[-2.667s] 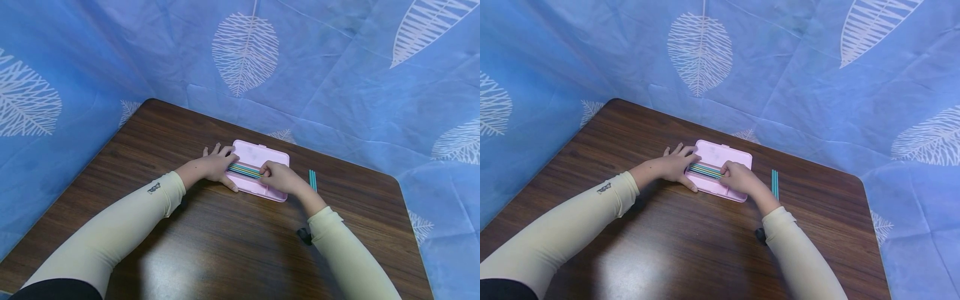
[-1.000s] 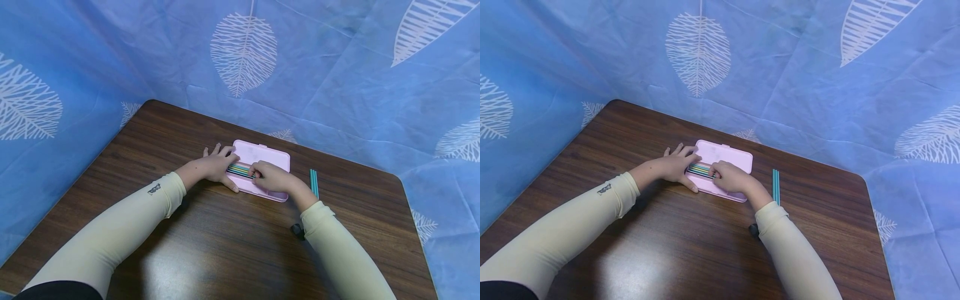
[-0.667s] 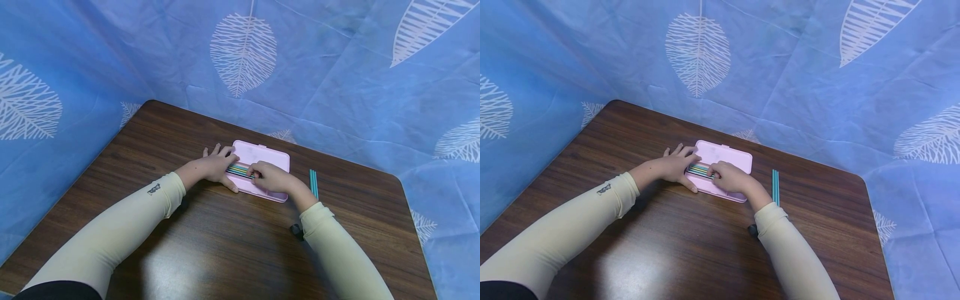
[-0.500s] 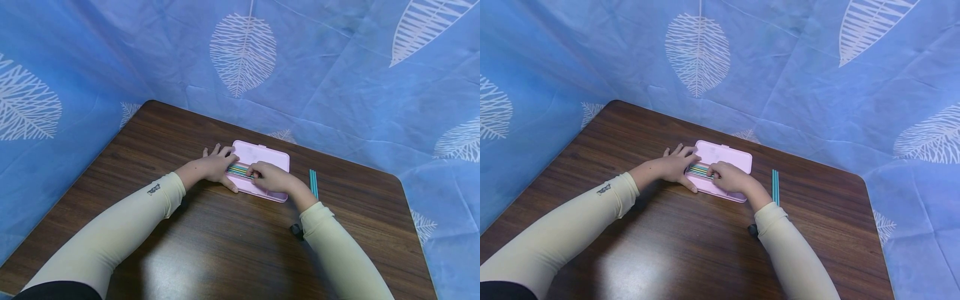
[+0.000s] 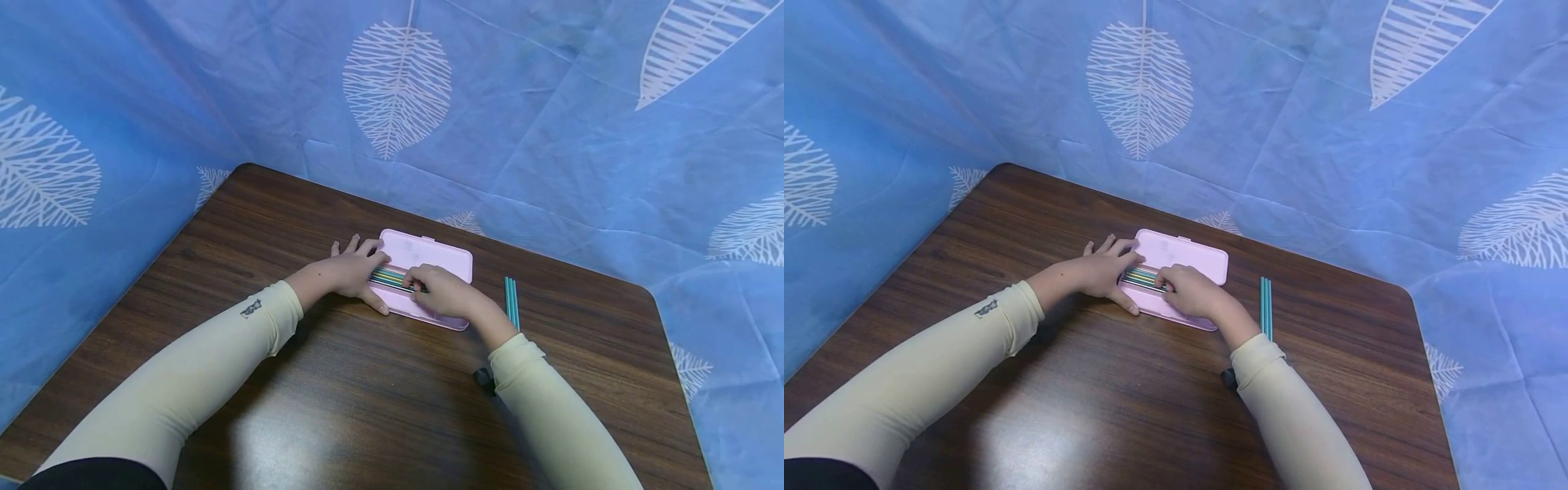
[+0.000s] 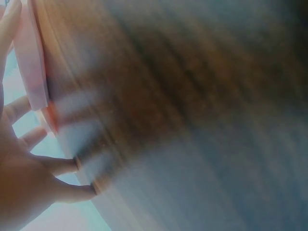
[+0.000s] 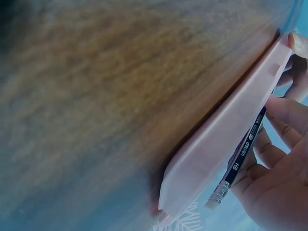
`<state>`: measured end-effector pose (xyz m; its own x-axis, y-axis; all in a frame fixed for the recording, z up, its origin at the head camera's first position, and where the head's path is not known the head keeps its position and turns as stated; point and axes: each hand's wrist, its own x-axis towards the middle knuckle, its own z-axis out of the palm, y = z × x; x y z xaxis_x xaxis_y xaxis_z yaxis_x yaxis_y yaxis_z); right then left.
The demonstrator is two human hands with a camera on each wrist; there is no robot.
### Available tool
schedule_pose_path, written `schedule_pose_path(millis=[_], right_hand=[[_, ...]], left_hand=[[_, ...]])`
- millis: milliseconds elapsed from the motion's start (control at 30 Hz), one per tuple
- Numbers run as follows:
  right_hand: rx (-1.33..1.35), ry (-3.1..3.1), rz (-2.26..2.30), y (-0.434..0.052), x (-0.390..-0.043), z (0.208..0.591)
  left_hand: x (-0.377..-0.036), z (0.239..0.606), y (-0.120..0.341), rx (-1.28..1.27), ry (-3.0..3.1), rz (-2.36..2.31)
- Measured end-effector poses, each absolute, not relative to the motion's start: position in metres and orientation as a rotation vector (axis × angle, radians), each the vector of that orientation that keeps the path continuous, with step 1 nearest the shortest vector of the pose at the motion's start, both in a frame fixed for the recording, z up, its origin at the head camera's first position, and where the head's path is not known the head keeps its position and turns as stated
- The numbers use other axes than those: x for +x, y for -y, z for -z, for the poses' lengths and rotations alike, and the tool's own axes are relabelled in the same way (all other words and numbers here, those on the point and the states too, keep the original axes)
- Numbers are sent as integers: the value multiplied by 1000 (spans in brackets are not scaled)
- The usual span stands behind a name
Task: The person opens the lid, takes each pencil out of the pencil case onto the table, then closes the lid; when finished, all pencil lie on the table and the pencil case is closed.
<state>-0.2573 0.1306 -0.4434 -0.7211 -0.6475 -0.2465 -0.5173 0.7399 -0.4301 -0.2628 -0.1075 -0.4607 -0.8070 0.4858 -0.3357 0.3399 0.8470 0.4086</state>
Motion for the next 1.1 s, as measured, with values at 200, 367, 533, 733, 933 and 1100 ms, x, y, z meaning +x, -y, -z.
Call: schedule_pose_path(millis=[200, 367, 533, 733, 933, 1100], right_hand=[[-840, -2576, 448, -135, -255, 443], [-821, -2587, 430, -139, -252, 438], [-816, -2605, 386, -145, -250, 434], [-760, -2632, 345, -150, -246, 429], [-682, -2641, 356, -155, -243, 426], [-607, -2651, 405, -160, -242, 424]], left_hand=[[-263, 461, 107, 625, -2599, -438], [-261, 458, 106, 621, -2604, -431], [-261, 459, 106, 616, -2620, -416], [-261, 460, 107, 612, -2619, -419], [-261, 459, 107, 613, -2602, -442], [-260, 456, 108, 616, -2593, -458]])
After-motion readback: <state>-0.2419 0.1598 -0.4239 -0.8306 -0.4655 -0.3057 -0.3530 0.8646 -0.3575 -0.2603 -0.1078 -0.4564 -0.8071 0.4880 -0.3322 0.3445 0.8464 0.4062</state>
